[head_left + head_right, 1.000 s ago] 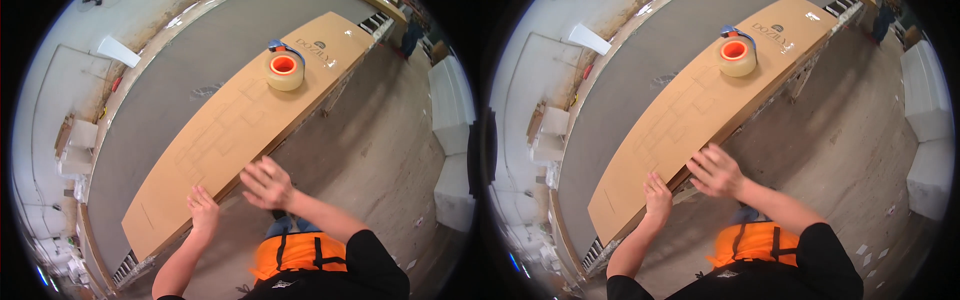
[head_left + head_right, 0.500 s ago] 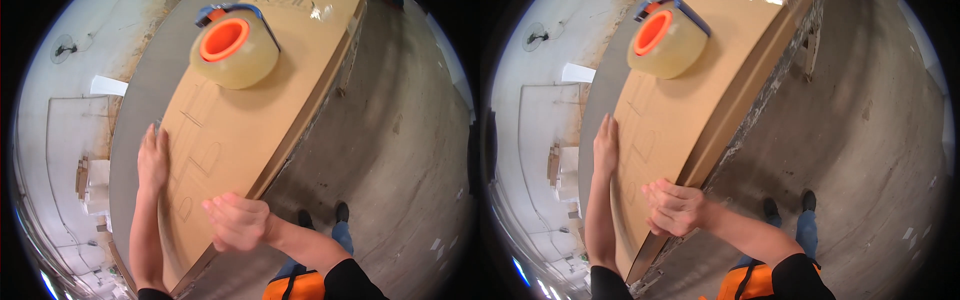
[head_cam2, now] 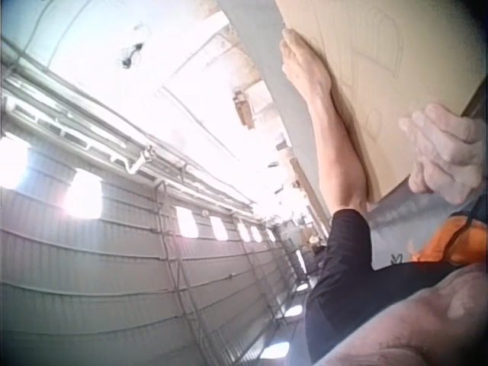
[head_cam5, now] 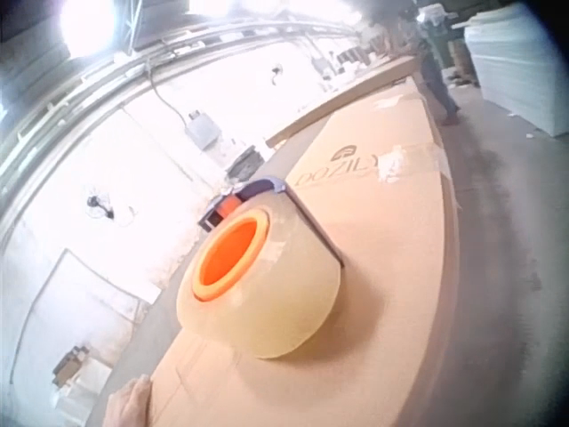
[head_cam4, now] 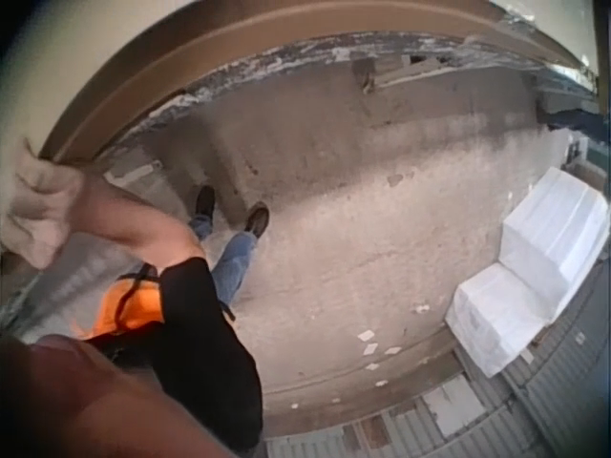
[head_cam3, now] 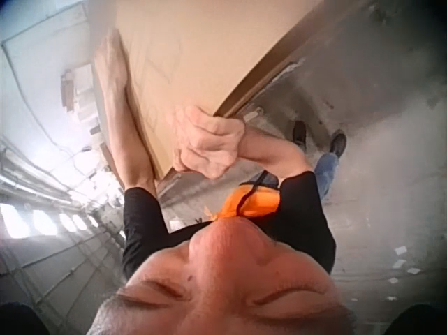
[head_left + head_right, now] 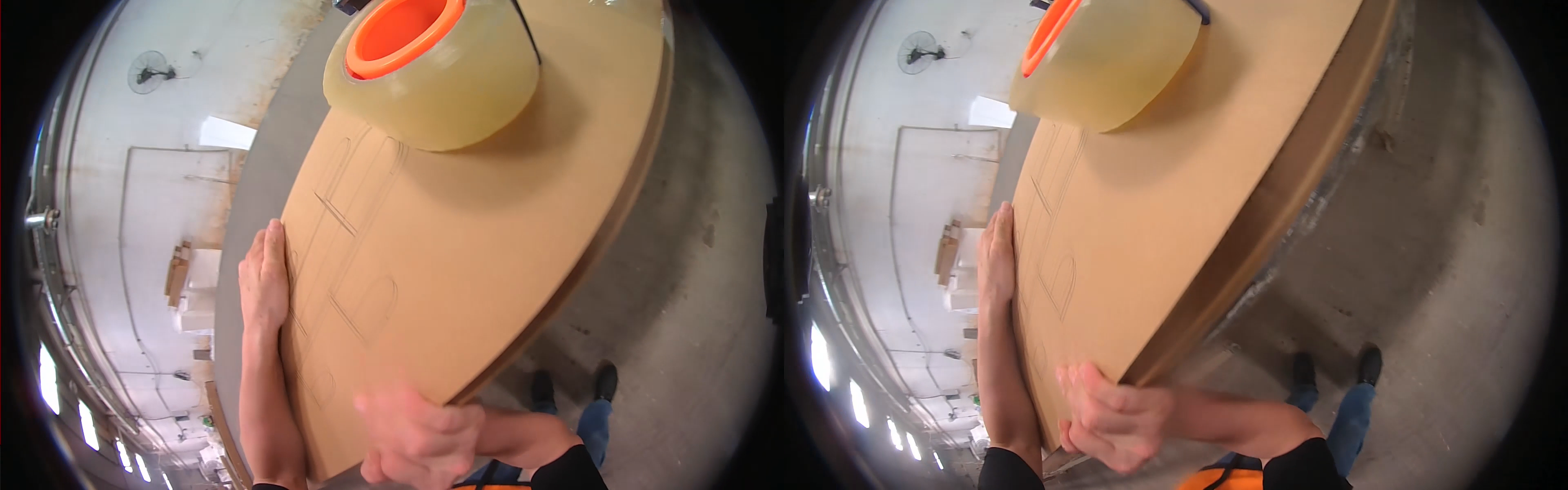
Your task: The person uses a tape dispenser to seal long cardboard boxes, inserts foam padding into a box, and pushes the packaged items along a roller conveyor.
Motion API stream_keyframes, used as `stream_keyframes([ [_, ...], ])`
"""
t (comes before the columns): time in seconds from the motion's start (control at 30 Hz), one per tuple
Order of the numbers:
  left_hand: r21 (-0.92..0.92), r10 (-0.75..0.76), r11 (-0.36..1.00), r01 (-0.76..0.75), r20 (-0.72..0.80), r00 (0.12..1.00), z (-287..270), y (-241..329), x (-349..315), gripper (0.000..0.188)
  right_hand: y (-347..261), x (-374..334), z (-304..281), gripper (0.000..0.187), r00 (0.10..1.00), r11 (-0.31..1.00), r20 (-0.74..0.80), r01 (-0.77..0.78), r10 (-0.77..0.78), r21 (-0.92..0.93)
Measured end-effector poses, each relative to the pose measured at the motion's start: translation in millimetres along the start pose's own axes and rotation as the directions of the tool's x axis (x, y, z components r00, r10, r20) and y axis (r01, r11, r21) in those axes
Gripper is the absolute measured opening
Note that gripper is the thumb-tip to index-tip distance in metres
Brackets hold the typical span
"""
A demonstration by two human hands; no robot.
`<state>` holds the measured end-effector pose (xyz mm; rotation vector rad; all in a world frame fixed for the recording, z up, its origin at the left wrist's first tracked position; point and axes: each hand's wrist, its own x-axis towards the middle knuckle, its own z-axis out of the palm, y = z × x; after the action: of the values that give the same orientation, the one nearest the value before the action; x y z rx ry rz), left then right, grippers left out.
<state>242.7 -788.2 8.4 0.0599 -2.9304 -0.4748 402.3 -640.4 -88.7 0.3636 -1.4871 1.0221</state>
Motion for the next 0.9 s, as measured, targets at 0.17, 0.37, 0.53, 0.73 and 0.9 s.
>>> stream_keyframes([
  [0.17, -0.019, -0.045, 0.999, 0.044, -0.049, 0.998, 0.0, -0.1, -7.0, 0.052, -2.5, -17.0, 5.7, 0.027, 0.988, 0.987, -0.017, 0.151, -0.151, 0.055],
  [0.37, -0.071, 0.003, 0.997, -0.006, -0.042, 0.999, -7.9, -1.6, -12.1, 0.046, 2.9, -14.4, -5.9, 0.037, 0.967, 0.961, -0.036, 0.256, -0.253, 0.106],
  [0.53, -0.013, 0.208, 0.978, -0.209, -0.033, 0.977, -11.8, 3.1, -65.1, 0.056, 6.1, -1.5, -1.8, 0.031, 0.997, 0.993, -0.047, 0.058, -0.053, 0.105],
  [0.73, 0.07, 0.66, 0.705, -0.706, 0.3, 0.689, -44.4, -11.4, -195.7, 0.069, -1.6, 18.1, -25.5, 0.032, 0.967, 0.993, 0.254, -0.043, 0.013, 0.112],
  [0.9, 0.077, 0.633, 0.715, -0.695, 0.348, 0.691, -57.7, -25.8, -187.0, 0.074, 20.9, 111.7, -55.0, 0.001, 0.657, 0.958, 0.731, -0.287, 0.187, 0.013],
])
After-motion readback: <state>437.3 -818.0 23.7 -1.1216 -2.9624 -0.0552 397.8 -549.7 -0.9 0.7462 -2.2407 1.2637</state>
